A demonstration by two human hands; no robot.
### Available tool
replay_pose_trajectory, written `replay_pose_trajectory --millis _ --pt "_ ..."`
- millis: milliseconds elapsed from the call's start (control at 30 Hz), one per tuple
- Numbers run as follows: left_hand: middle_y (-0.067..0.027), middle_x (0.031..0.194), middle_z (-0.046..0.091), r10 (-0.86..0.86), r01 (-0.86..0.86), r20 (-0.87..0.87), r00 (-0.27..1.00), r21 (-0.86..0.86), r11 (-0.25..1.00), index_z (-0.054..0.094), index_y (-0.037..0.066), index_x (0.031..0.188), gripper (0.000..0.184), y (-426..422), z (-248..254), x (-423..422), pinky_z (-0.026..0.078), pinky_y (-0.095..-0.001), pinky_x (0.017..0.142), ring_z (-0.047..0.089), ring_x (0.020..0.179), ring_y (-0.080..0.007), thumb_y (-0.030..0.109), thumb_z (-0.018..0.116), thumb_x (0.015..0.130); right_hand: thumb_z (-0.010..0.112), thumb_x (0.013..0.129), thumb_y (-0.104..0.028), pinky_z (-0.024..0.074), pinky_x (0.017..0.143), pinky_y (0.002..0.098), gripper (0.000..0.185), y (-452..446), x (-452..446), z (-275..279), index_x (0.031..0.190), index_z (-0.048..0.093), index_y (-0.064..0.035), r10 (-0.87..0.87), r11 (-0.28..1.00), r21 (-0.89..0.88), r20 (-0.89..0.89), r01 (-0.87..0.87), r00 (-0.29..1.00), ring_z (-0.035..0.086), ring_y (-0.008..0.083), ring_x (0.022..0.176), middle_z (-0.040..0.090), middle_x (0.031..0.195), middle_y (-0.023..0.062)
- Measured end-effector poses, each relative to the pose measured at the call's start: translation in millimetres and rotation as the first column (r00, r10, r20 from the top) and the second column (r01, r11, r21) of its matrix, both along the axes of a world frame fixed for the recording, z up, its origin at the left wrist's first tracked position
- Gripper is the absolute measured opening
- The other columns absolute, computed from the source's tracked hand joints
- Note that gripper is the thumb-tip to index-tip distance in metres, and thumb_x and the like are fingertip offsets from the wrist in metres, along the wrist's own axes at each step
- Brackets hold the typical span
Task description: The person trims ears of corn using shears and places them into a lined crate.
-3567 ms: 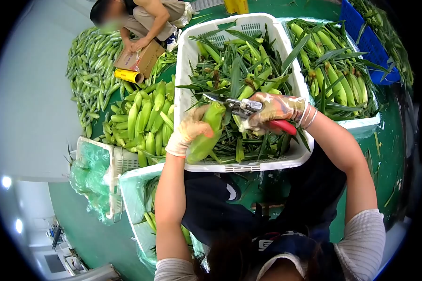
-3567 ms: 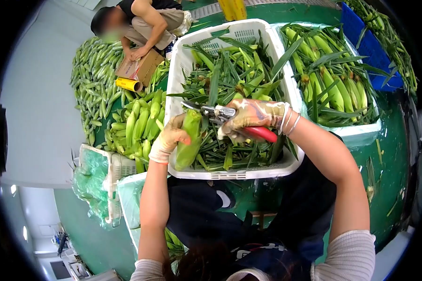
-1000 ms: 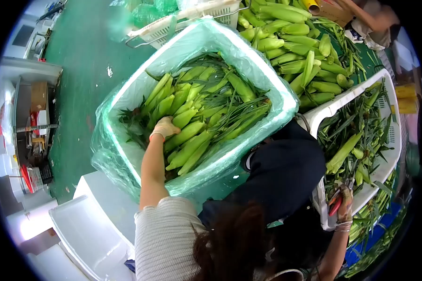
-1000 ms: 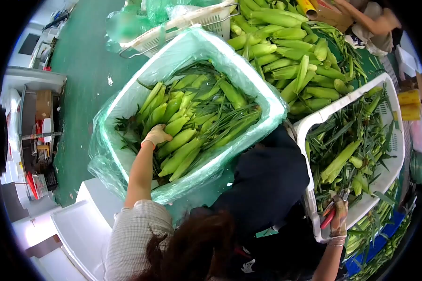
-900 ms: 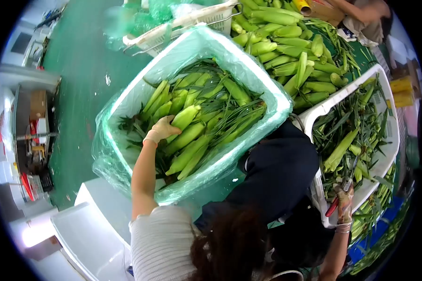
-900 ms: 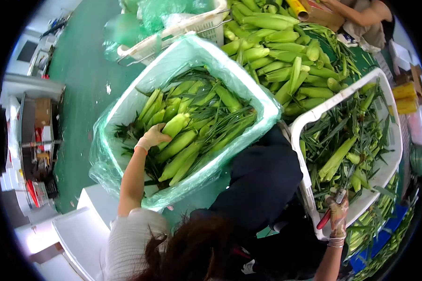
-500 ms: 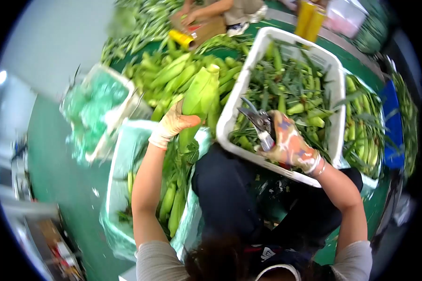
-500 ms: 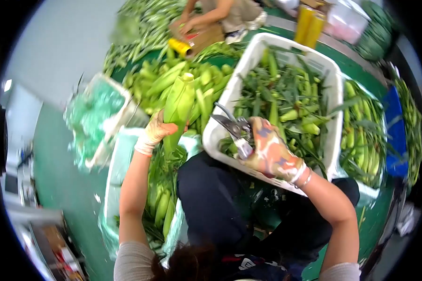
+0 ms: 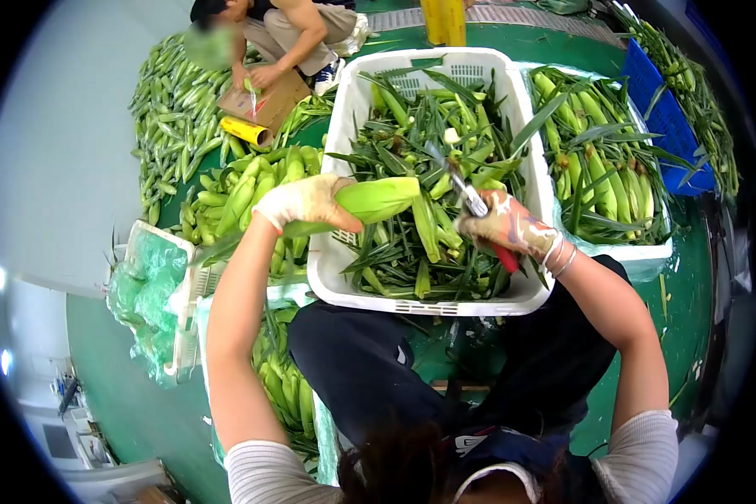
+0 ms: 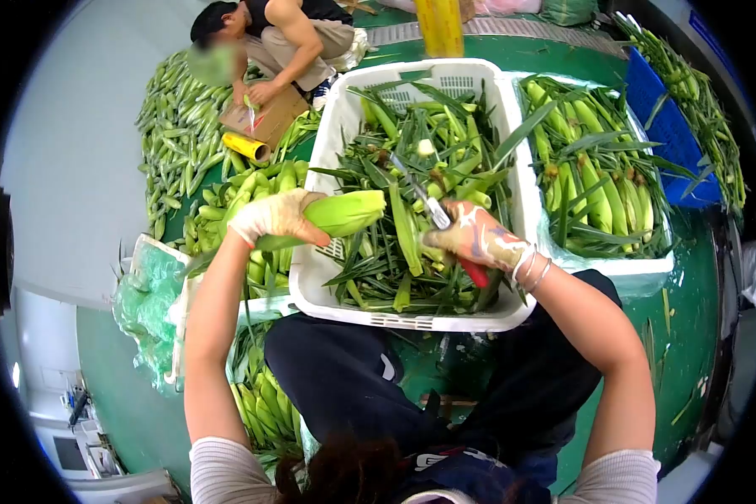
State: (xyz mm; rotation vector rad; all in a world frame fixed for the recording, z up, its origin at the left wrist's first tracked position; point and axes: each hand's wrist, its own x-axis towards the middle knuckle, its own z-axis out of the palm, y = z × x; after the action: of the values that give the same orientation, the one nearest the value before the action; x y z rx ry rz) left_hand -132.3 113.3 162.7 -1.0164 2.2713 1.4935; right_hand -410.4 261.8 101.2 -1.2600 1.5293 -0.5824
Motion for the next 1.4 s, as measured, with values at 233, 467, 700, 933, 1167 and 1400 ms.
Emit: replay_pose_trajectory --millis 233,467,700,933,1167,1400 --pt "-0.0125 0.080 0.066 -0.400 0.574 0.412 0.819 -0.612 0.544 0.065 0.005 0.095 0.051 29 50 -118 0.049 -0.0367 0.075 0.064 0.082 -0.0258 0.032 0.081 0.054 0.078 0.071 -0.022 0.0465 0.081 0.0292 0.060 -13 9 -9 0.118 0.046 -0.0035 0.052 0.930 -0.366 0.173 0.016 0.984 0.054 0.0149 0.090 0.056 0.099 0.0046" --pt "-0.0012 0.092 0.059 0.660 -0.859 -0.650 0.376 0.022 0.511 0.054 0.003 0.111 0.036 60 -44 -77 0.049 -0.0281 0.069 0.057 0.076 -0.0109 0.012 0.070 0.080 0.071 0.078 -0.018 0.0464 0.077 0.0276 0.034 -4 11 -19 0.104 0.055 -0.0019 -0.205 0.952 -0.069 0.581 0.299 0.788 0.055 0.0131 0.083 0.061 0.091 0.0041" --pt "-0.0109 0.086 0.066 0.869 -0.681 -0.477 0.134 0.593 0.430 0.064 0.000 0.096 0.032 51 -62 -65 0.048 -0.0305 0.075 0.060 0.076 -0.0196 0.031 0.063 0.085 0.070 0.069 -0.018 0.0502 0.065 0.0330 0.034 4 27 -43 0.095 0.060 0.0012 -0.068 0.976 -0.196 0.160 0.099 0.985 0.061 0.0203 0.070 0.064 0.078 0.0107" --pt "-0.0214 0.102 0.064 0.484 -0.682 -0.481 0.731 -0.497 0.537 0.050 -0.006 0.115 0.053 32 -71 -7 0.045 -0.0365 0.085 0.060 0.097 -0.0349 0.030 0.068 0.081 0.052 0.082 -0.045 0.0505 0.073 0.0399 0.048 -19 -8 -51 0.091 0.060 0.0007 -0.176 0.964 -0.264 -0.632 0.004 0.755 0.063 0.0350 0.079 0.063 0.080 0.0212" --pt "-0.0222 0.101 0.064 0.472 -0.613 -0.392 0.790 -0.476 0.630 0.047 -0.007 0.119 0.059 31 -87 -12 0.045 -0.0379 0.085 0.059 0.098 -0.0364 0.032 0.069 0.080 0.074 0.065 -0.043 0.0457 0.080 0.0379 0.069 -6 25 -22 0.101 0.044 0.0072 0.199 0.920 -0.272 -0.293 -0.282 0.935 0.058 0.0368 0.089 0.056 0.093 0.0271" --pt "-0.0098 0.090 0.067 0.368 -0.428 -0.293 0.882 -0.176 0.886 0.050 -0.007 0.105 0.049 63 -47 -45 0.048 -0.0266 0.081 0.061 0.086 -0.0134 0.019 0.076 0.073 0.076 0.068 -0.040 0.0461 0.079 0.0370 0.068 -24 14 -5 0.106 0.045 0.0076 0.274 0.917 -0.284 -0.055 -0.278 0.960 0.057 0.0276 0.088 0.059 0.098 0.0212"
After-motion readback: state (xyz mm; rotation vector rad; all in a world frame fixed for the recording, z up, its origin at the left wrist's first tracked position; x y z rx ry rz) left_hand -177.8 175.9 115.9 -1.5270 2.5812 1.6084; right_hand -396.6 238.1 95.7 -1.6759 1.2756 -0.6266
